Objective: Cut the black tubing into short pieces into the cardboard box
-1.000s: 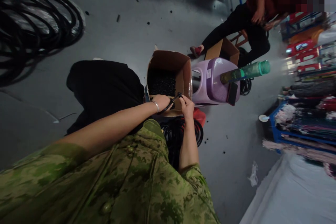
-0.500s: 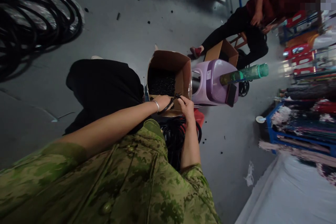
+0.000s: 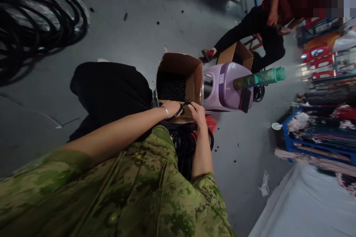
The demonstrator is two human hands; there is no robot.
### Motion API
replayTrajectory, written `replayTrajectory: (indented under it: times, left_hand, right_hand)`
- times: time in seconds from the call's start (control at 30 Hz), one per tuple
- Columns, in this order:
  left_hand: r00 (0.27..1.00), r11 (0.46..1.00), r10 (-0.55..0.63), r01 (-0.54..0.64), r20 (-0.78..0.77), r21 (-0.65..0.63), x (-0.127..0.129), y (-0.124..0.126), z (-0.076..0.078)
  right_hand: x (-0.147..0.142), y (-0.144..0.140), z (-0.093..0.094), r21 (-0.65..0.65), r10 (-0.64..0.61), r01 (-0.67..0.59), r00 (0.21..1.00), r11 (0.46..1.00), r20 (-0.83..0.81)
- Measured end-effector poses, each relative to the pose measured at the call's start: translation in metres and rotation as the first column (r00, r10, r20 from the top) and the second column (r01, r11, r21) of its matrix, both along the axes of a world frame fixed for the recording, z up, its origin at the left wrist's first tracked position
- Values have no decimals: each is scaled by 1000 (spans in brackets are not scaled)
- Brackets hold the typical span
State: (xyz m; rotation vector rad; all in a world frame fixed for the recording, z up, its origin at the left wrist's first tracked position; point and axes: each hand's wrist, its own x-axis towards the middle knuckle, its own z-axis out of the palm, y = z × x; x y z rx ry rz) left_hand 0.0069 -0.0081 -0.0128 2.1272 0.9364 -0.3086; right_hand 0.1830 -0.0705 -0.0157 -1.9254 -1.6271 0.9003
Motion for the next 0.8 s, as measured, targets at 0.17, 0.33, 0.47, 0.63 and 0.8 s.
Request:
replayTrajectory:
  times: [0.17,0.33,0.47,0.63,0.8]
  left_hand:
    - [999,999,-32,32,-4,16,-2,-1,1]
    - [998,997,-52,53,-22,52,-2,-2,0]
    - [998,996,-63,64,-32,54,-2,-1,1]
    - [996,995,-80,82,-31,63,-3,1,5]
    - [995,993,-91,94,-37,78,-2,0,8]
  right_hand:
    - [0,-2,-11,-2,-40,40,999,999,-10]
    - [2,-1,-20,11,-51,51,998,999,25]
    - [6,1,-20,12,-39,39,997,999,61]
    - [13,1,-18,-7,-17,18,992,1000,123]
    - [18,3,-12,-36,13,-5,979,999,203]
